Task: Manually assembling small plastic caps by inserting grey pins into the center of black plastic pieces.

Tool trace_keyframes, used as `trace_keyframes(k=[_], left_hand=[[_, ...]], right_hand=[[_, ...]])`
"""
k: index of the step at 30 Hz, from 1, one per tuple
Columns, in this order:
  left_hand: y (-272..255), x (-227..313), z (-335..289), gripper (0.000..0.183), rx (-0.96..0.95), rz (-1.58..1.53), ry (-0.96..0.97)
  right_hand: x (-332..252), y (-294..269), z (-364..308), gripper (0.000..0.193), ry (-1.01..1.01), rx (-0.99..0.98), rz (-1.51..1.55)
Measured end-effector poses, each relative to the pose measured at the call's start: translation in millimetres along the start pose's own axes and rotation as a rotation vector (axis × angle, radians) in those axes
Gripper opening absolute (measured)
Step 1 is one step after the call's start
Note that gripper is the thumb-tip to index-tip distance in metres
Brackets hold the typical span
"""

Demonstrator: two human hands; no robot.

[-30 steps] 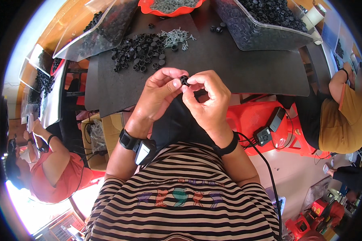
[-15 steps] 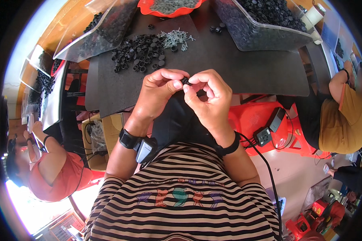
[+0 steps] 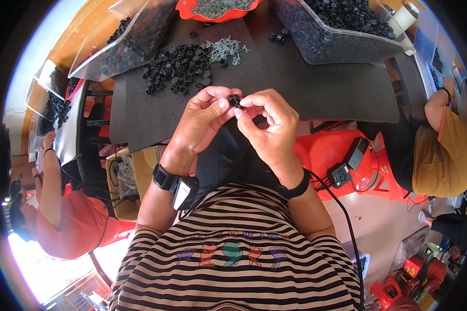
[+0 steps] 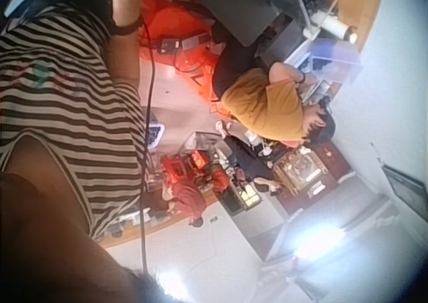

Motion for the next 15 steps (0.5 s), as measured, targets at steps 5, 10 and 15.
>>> trace_keyframes(k=[5,10,15], left_hand=[[1.4,-0.7,-0.2,0.018,0.009,-0.02,-0.01],[1.2,-1.2,-0.5,0.017,0.003,0.025,-0.007],[0.1,-2.2,-0.9,0.017,0.001,0.037,-0.01]], right_hand=[[0.6,-2.4,-0.9,0.016,0.002,0.01,0.027],[1.3,-0.9,-0.4,0.015,0.018,0.003,-0.014],[3.2,-0.3,0.1,0.016,0.029,0.002,-0.037]])
Point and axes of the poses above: each hand's wrist, its own z-axis towards the middle knuckle, its own y-axis out of the palm, x = y × z, the point moved 10 cm from there along z, towards the middle knuckle, and after that the axes turned 15 degrees about y, right-handed, at the moved point
